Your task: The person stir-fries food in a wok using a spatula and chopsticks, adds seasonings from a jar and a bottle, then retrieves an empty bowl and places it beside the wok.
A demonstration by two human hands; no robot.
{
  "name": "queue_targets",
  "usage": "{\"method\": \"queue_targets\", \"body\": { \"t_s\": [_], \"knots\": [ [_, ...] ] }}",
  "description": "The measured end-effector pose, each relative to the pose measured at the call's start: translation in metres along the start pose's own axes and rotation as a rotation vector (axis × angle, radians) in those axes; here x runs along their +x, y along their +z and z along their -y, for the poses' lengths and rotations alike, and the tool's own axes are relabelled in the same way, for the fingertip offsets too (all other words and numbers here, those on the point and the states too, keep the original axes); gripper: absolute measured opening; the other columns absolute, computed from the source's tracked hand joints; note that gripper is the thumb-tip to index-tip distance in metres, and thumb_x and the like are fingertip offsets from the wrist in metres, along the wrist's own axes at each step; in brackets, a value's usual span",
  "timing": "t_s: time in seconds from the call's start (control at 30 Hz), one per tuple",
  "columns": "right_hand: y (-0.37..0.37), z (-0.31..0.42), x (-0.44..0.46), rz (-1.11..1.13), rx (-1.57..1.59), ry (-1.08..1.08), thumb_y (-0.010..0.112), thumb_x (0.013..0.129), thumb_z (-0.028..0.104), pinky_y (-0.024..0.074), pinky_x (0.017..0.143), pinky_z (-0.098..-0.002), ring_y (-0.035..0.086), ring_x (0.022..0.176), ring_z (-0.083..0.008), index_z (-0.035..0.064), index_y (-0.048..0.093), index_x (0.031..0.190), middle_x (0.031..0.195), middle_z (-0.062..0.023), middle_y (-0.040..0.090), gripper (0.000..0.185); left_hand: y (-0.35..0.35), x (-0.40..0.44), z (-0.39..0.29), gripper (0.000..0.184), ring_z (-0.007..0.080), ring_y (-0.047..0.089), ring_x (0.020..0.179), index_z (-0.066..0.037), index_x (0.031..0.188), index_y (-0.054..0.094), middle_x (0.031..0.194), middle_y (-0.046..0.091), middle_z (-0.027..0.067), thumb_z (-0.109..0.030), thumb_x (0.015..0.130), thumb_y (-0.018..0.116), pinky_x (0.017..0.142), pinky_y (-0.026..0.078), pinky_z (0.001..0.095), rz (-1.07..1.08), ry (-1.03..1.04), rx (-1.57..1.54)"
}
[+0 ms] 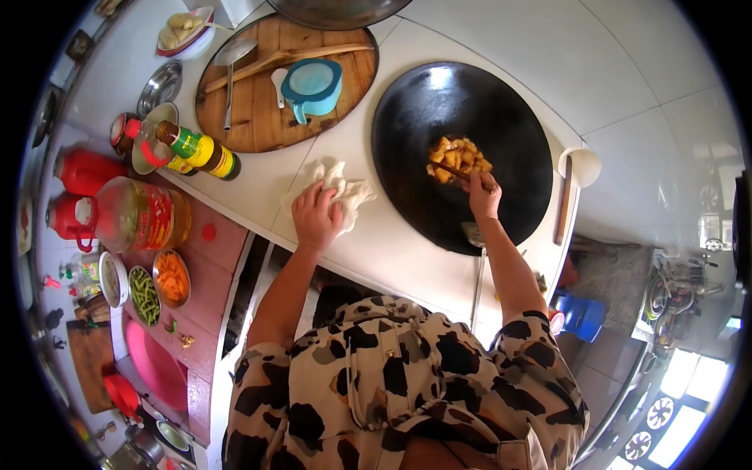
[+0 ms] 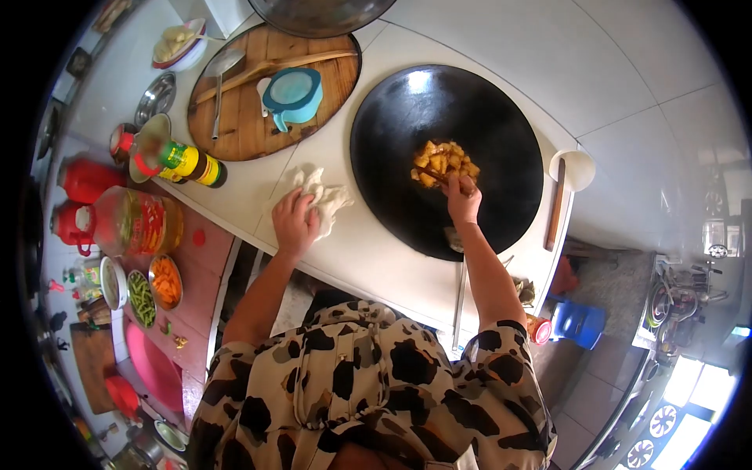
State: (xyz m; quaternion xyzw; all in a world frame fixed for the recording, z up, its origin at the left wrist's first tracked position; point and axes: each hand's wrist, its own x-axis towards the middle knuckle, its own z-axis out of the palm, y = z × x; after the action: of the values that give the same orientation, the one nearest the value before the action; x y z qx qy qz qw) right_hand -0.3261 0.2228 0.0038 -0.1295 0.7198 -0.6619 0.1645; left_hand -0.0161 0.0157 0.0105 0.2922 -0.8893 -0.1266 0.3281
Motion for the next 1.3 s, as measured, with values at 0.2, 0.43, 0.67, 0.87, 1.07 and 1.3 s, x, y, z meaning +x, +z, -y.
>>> {"method": "queue_targets", "body": {
  "t_s": [0.2, 0.43, 0.67, 0.87, 1.07, 1.3],
  "knots": [
    [0.013, 0.010, -0.001, -0.088, 0.125, 0.103, 0.061, 0.090, 0.012, 0.0568, 0.061, -0.0276, 0.069, 0.070, -0.0200, -0.0044, 0.061, 0.088, 0.082, -0.0117, 0.065, 0.017, 0.002, 0.000, 0.003, 0.030, 0.0291, 0.055, 0.107, -0.014, 0.101, 0.062, 0.115, 0.059, 0.0094, -0.017, 0.072, 0.064, 0.092, 0.039, 0.0426, 0.010, 0.002, 0.006],
    [-0.002, 0.006, -0.004, -0.069, 0.049, 0.207, 0.061, 0.090, 0.015, 0.0561, 0.059, -0.0272, 0.069, 0.070, -0.0213, -0.0033, 0.062, 0.095, 0.084, -0.0122, 0.066, 0.019, 0.002, 0.000, 0.004, 0.030, 0.0289, 0.056, 0.107, -0.014, 0.101, 0.062, 0.115, 0.060, 0.0092, -0.018, 0.071, 0.065, 0.091, 0.039, 0.0424, 0.016, -0.007, 0.015],
    [-0.015, 0.003, 0.011, 0.015, -0.105, 0.317, 0.063, 0.090, 0.016, 0.0561, 0.059, -0.0277, 0.069, 0.073, -0.0215, -0.0014, 0.062, 0.102, 0.087, -0.0124, 0.065, 0.021, 0.003, 0.000, 0.005, 0.029, 0.0285, 0.055, 0.107, -0.014, 0.101, 0.062, 0.116, 0.059, 0.0092, -0.019, 0.072, 0.064, 0.091, 0.039, 0.0419, 0.019, 0.001, 0.018],
    [-0.017, 0.006, 0.020, -0.088, 0.047, 0.452, 0.060, 0.088, 0.014, 0.0587, 0.062, -0.0310, 0.069, 0.076, -0.0255, -0.0026, 0.061, 0.102, 0.093, -0.0156, 0.064, 0.022, 0.003, 0.000, 0.005, 0.029, 0.0284, 0.055, 0.107, -0.015, 0.101, 0.062, 0.116, 0.059, 0.0090, -0.019, 0.072, 0.063, 0.091, 0.039, 0.0418, 0.036, -0.003, 0.026],
    [-0.022, 0.004, 0.020, -0.140, 0.075, 0.442, 0.061, 0.086, 0.014, 0.0600, 0.063, -0.0331, 0.069, 0.078, -0.0288, -0.0074, 0.057, 0.103, 0.092, -0.0182, 0.064, 0.028, 0.000, 0.001, 0.003, 0.029, 0.0288, 0.055, 0.107, -0.014, 0.101, 0.062, 0.116, 0.059, 0.0091, -0.019, 0.073, 0.063, 0.092, 0.038, 0.0421, 0.031, -0.009, 0.020],
    [-0.020, 0.002, 0.015, -0.110, 0.272, 0.535, 0.058, 0.088, 0.011, 0.0601, 0.068, -0.0378, 0.069, 0.081, -0.0325, -0.0070, 0.052, 0.106, 0.094, -0.0208, 0.063, 0.026, -0.002, 0.002, 0.001, 0.029, 0.0296, 0.055, 0.107, -0.013, 0.102, 0.062, 0.116, 0.059, 0.0096, -0.018, 0.073, 0.063, 0.092, 0.038, 0.0429, 0.036, -0.010, 0.019]
  ]
}}
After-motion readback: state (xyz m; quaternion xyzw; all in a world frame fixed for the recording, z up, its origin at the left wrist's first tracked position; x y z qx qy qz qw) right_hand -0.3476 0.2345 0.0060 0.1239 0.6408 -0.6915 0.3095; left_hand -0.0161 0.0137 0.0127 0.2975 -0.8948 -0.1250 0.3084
